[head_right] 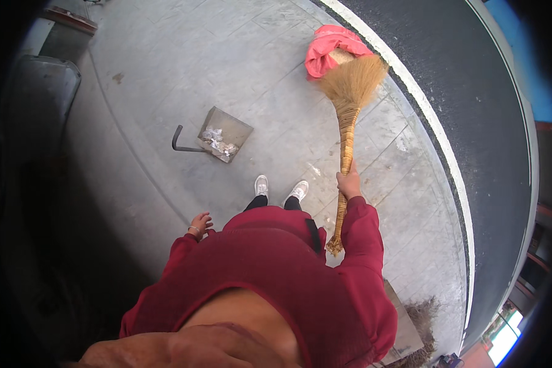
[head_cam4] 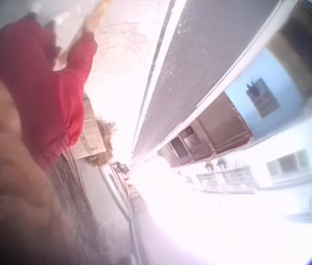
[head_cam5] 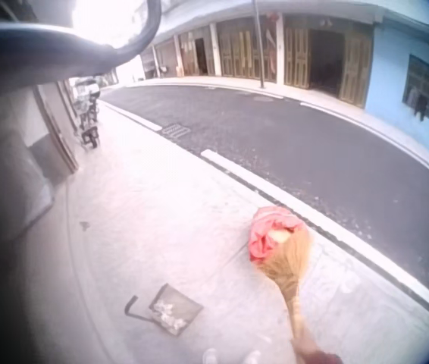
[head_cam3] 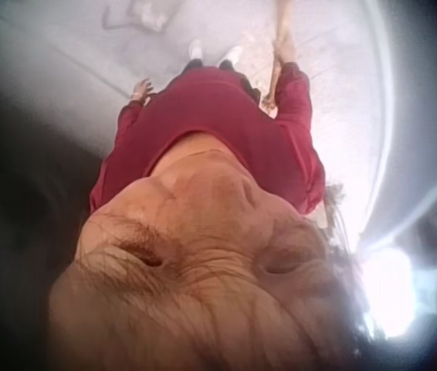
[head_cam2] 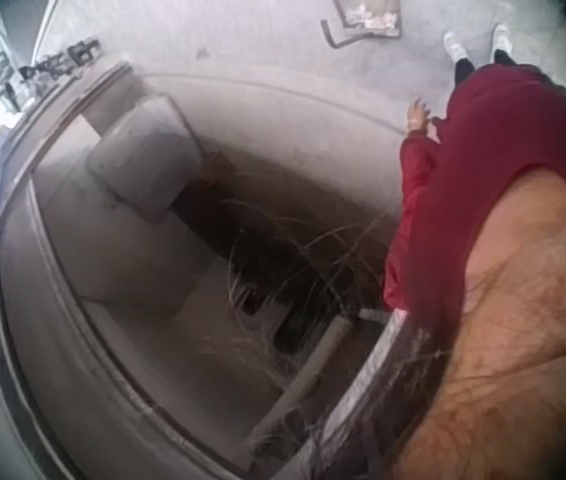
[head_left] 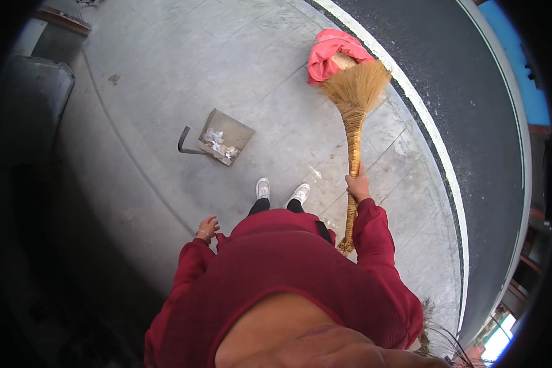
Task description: The person sweeps debris from a concrete surface into a dustpan using a broom and handles a red plastic bag containing granular material.
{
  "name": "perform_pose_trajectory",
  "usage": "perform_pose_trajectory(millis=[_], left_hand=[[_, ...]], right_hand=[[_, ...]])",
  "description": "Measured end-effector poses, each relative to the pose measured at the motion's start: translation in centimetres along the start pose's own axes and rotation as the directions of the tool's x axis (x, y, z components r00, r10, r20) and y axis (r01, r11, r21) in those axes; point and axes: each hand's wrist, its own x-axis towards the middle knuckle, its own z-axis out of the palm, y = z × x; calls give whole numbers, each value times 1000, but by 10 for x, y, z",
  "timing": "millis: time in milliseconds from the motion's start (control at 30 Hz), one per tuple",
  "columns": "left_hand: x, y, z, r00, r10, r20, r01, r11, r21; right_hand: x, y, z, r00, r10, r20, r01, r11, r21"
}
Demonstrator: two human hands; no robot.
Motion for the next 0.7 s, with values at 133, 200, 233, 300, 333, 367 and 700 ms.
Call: perform_pose_trajectory(millis=[133, 200, 233, 300, 333, 367, 700], left_hand=[[0, 15, 11, 999, 40, 36, -41, 999, 25], [-4, 30, 17, 997, 50, 56, -52, 998, 46], [-5, 32, 19, 997, 50, 64, -54, 997, 57], [-10, 38, 21, 996, 58, 68, -63, 995, 74], [-13, 42, 23, 995, 71, 64, -76, 994, 75], [-17, 45, 25, 994, 85, 62, -90, 993, 79], [8, 12, 20, 995, 93, 24, -94, 995, 42]], right_hand=[[15, 16, -10, 982, -131, -137, 133, 991, 5], [55, 33, 10, 958, -210, -195, 194, 976, -95], [70, 22, 16, 964, -197, -180, 171, 974, -148], [81, -2, 32, 976, -154, -153, 113, 962, -248], [87, -3, 38, 989, -99, -106, 67, 961, -268], [91, -1, 44, 997, -41, -63, 21, 957, -289], [21, -3, -37, 999, 20, -25, -22, 996, -81]])
